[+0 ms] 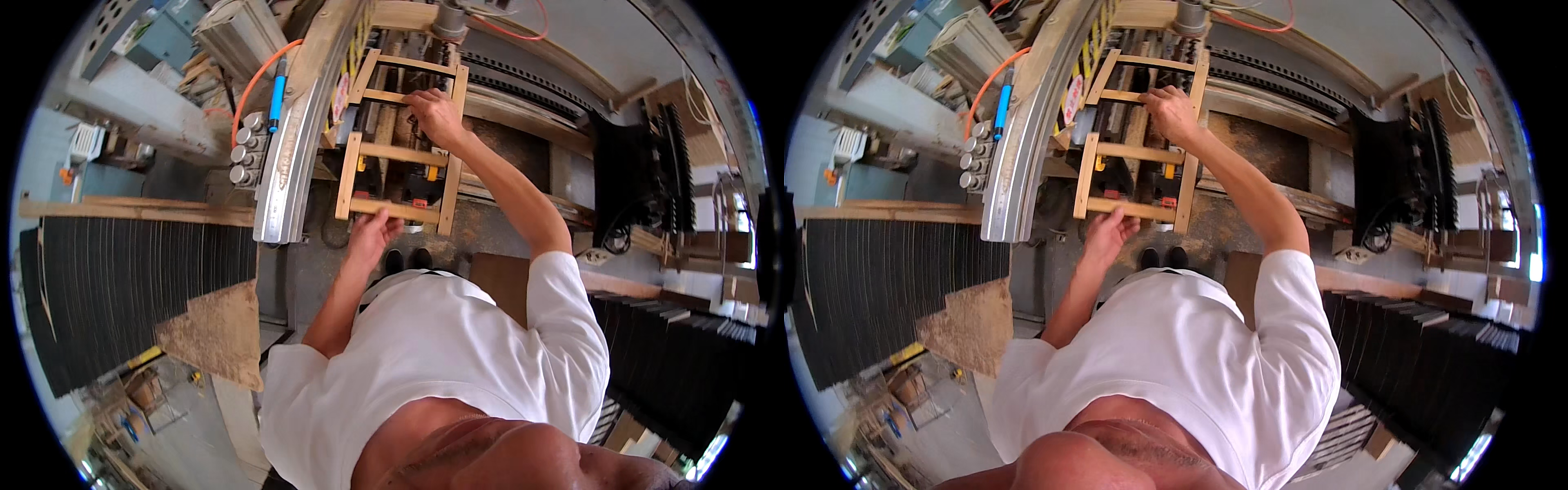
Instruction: The person repeatedly picks up small wooden frames from a stack, places them onto a machine jig, and then removes them to place them on a nearby surface. The person handles the frames one at a time in a repetitive cycle.
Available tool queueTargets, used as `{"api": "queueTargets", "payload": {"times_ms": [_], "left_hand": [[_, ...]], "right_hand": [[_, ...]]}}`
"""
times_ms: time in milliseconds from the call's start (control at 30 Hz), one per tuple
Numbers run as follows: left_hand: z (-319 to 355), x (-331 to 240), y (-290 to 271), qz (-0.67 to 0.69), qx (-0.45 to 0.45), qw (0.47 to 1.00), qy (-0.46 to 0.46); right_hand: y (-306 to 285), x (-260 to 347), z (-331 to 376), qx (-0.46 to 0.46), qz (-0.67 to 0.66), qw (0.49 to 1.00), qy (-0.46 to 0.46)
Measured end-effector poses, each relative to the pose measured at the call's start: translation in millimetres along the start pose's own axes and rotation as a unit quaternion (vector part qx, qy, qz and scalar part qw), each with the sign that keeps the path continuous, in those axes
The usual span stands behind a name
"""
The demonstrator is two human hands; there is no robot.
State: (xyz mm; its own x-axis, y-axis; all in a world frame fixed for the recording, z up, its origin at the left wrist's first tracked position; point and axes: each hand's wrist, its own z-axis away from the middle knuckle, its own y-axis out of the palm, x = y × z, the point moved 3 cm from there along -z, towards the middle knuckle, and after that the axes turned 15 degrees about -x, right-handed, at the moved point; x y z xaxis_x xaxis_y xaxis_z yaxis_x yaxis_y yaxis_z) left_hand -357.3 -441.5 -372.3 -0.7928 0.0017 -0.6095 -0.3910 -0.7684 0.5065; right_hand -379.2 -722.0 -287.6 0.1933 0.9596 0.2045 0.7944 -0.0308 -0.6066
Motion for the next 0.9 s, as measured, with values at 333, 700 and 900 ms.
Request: {"api": "queueTargets", "payload": {"times_ms": [333, 700, 900], "left_hand": [[86.2, 37.1, -57.6, 0.079, -0.164, 0.981, 0.067], [89.4, 57.6, -89.7, 0.124, -0.315, 0.935, 0.106], [78.2, 70.8, -104.0, 0.105, -0.314, 0.938, 0.102]], "right_hand": [[62.9, -68.8, -27.1, 0.088, 0.059, 0.993, -0.042], [73.1, -104.5, -51.3, 0.087, 0.090, 0.989, -0.081], [73.1, -105.7, -50.4, 0.070, 0.074, 0.992, -0.077]]}}
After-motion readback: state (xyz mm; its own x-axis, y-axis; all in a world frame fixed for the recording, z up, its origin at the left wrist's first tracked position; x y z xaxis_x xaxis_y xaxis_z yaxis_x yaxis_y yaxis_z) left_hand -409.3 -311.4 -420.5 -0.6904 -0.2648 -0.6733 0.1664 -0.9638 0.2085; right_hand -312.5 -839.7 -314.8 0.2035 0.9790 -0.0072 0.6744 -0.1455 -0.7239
